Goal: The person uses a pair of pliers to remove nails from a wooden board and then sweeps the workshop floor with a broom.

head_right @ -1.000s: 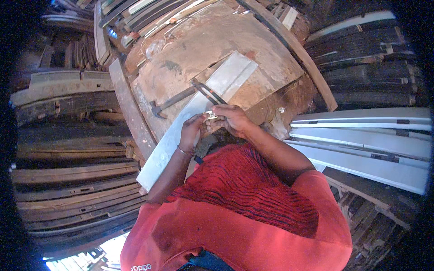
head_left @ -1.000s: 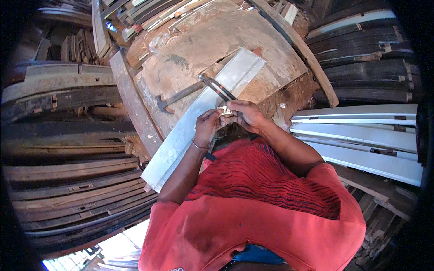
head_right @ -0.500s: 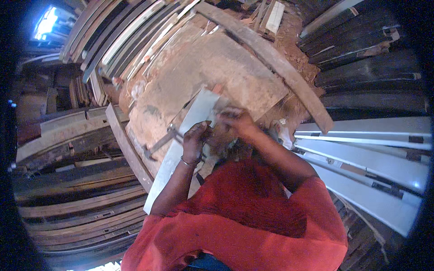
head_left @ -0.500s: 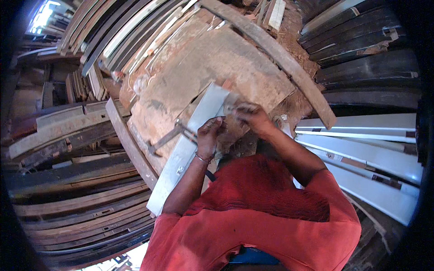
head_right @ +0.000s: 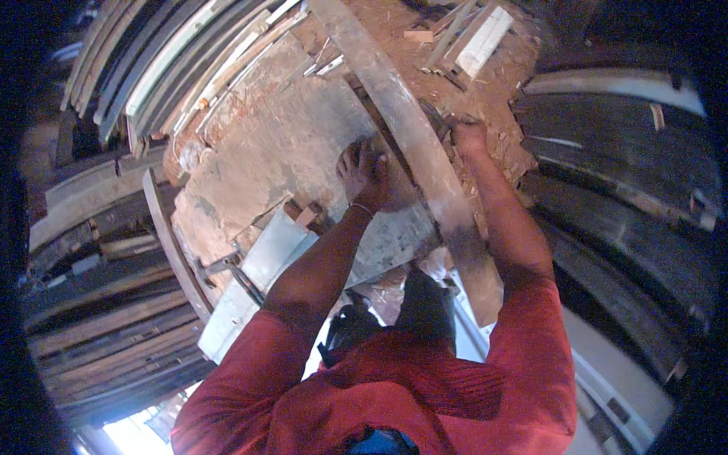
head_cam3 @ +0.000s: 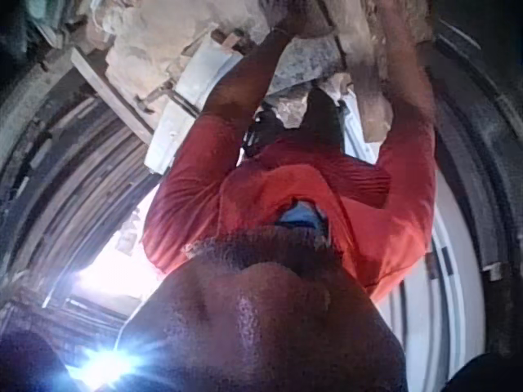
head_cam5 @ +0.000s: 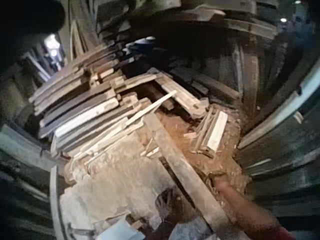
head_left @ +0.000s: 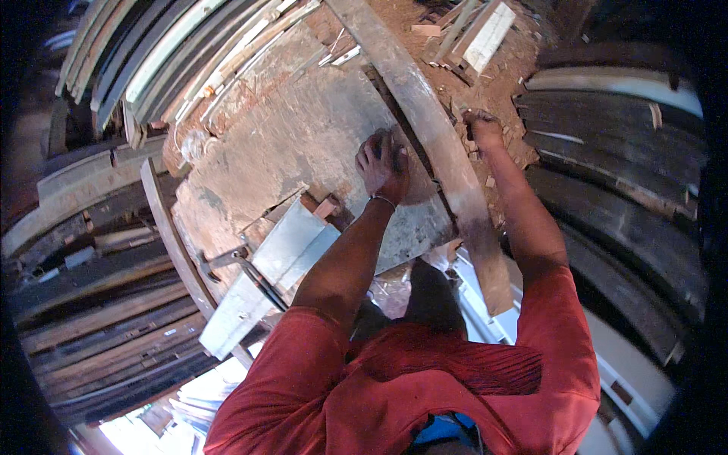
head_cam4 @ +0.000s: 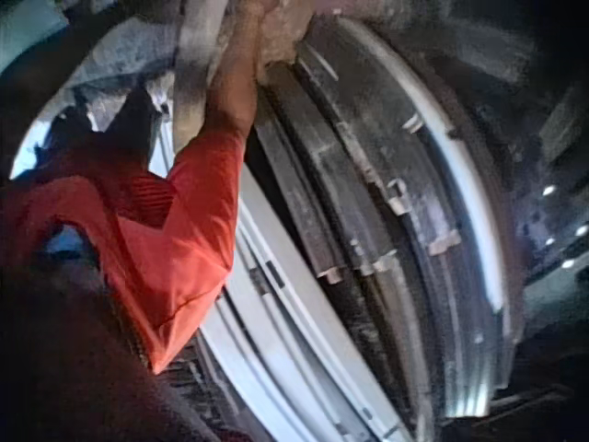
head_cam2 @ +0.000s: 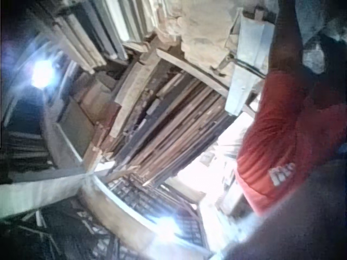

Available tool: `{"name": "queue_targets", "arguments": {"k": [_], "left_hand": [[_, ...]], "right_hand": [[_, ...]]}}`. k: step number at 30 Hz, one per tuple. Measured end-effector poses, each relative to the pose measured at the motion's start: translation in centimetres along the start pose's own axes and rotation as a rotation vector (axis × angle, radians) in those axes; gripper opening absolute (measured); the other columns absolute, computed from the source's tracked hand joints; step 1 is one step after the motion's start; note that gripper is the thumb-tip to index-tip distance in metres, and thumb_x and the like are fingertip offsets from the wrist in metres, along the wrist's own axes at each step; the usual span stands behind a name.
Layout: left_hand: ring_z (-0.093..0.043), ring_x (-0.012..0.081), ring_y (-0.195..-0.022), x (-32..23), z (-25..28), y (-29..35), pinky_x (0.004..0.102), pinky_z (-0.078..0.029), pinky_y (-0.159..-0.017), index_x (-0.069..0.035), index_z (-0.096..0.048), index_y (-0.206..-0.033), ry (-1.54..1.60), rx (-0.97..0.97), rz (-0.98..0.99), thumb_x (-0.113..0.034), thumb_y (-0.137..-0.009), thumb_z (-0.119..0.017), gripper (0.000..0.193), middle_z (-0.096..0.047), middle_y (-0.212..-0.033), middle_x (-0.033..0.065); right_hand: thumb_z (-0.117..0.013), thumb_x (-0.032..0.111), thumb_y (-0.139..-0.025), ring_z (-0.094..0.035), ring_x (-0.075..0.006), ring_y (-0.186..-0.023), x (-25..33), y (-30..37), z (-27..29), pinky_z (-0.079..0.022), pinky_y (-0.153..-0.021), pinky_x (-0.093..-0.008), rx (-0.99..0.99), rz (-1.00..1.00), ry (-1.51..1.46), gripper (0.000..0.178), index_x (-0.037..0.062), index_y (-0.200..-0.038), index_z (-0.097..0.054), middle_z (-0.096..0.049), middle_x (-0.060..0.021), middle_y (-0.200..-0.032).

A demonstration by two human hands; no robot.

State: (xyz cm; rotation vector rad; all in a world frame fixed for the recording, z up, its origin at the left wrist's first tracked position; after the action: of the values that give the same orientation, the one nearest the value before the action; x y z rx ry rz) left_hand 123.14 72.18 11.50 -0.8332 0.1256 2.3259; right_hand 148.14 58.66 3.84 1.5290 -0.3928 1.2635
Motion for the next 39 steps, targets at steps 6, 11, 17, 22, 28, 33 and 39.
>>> {"name": "queue_targets", "arguments": {"k": [6,11,17,22,28,33,39], "left_hand": [[-0.032,0.0388,-0.131,2.2,-2.6,0.0,0.0575,-0.024,-0.107,-0.020,-0.051,-0.135,-0.342,0.123,0.130,-0.040,-0.087,-0.056,0.052,-0.035,-0.143,0.0151],[-0.032,0.0364,-0.132,2.2,-2.5,-0.1,0.0562,-0.021,-0.108,-0.019,-0.047,-0.139,-0.339,0.120,0.088,-0.040,-0.076,-0.065,0.069,-0.039,-0.140,0.0165],[-0.032,0.0411,-0.132,2.4,-3.2,0.4,0.0474,-0.050,-0.093,-0.018,-0.041,-0.141,-0.303,0.279,0.141,-0.028,-0.063,-0.079,0.087,-0.030,-0.144,0.0185],[-0.029,0.0418,-0.134,3.1,-4.6,1.0,0.0495,-0.045,-0.097,-0.020,-0.036,-0.144,-0.274,0.312,0.127,-0.030,-0.059,-0.081,0.097,-0.028,-0.145,0.0189],[-0.024,0.0423,-0.135,2.6,-3.5,0.4,0.0606,-0.022,-0.107,-0.022,-0.034,-0.146,-0.289,0.272,0.125,-0.040,-0.060,-0.079,0.099,-0.029,-0.143,0.0202],[-0.024,0.0423,-0.134,2.1,-3.0,-0.1,0.0615,-0.017,-0.107,-0.022,-0.033,-0.147,-0.236,0.229,0.094,-0.042,-0.062,-0.078,0.098,-0.029,-0.142,0.0205],[-0.025,0.0459,-0.133,1.5,-3.7,-0.3,0.0609,-0.019,-0.108,-0.022,-0.034,-0.147,-0.207,0.342,0.127,-0.034,-0.067,-0.075,0.090,-0.029,-0.142,0.0206]], "right_hand": [[-0.063,0.004,-0.077,-0.063,-0.0182,-0.076,-4.0,-9.3,-10.0,-0.052,-0.074,-0.0330,0.563,0.343,0.227,0.025,0.0000,-0.100,-0.070,-0.071,-0.0087,-0.088],[-0.063,0.005,-0.076,-0.063,-0.0184,-0.077,-6.8,-11.1,-17.2,-0.052,-0.075,-0.0333,0.786,0.402,0.444,0.025,0.0001,-0.100,-0.070,-0.071,-0.0089,-0.090],[-0.063,0.006,-0.076,-0.064,-0.0186,-0.077,-8.4,-12.0,-19.6,-0.052,-0.076,-0.0337,0.834,0.417,0.558,0.025,0.0001,-0.099,-0.070,-0.071,-0.0092,-0.091],[-0.063,0.007,-0.076,-0.064,-0.0188,-0.078,-8.1,-12.7,-19.7,-0.052,-0.077,-0.0340,0.829,0.427,0.598,0.025,0.0002,-0.099,-0.070,-0.071,-0.0095,-0.093],[-0.064,0.008,-0.076,-0.064,-0.0190,-0.078,-7.3,-12.4,-20.6,-0.052,-0.078,-0.0343,0.840,0.442,0.634,0.025,0.0003,-0.099,-0.070,-0.071,-0.0098,-0.095],[-0.064,0.009,-0.075,-0.064,-0.0192,-0.079,-6.9,-12.6,-20.8,-0.052,-0.079,-0.0347,0.833,0.462,0.651,0.026,0.0004,-0.099,-0.070,-0.071,-0.0100,-0.096],[-0.064,0.010,-0.075,-0.064,-0.0195,-0.080,-6.5,-13.6,-19.5,-0.052,-0.080,-0.0350,0.782,0.486,0.682,0.026,0.0004,-0.099,-0.070,-0.071,-0.0103,-0.098]]}}
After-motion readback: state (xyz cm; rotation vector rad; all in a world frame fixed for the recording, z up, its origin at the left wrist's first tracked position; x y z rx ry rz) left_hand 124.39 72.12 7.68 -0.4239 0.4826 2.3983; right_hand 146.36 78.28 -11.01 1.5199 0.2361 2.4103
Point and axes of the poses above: each hand's wrist, its own y-axis away from the middle knuckle, its own z-axis out of the back of the hand, x = y × z, the point moved 9 cm from there along -y, towards the middle knuckle
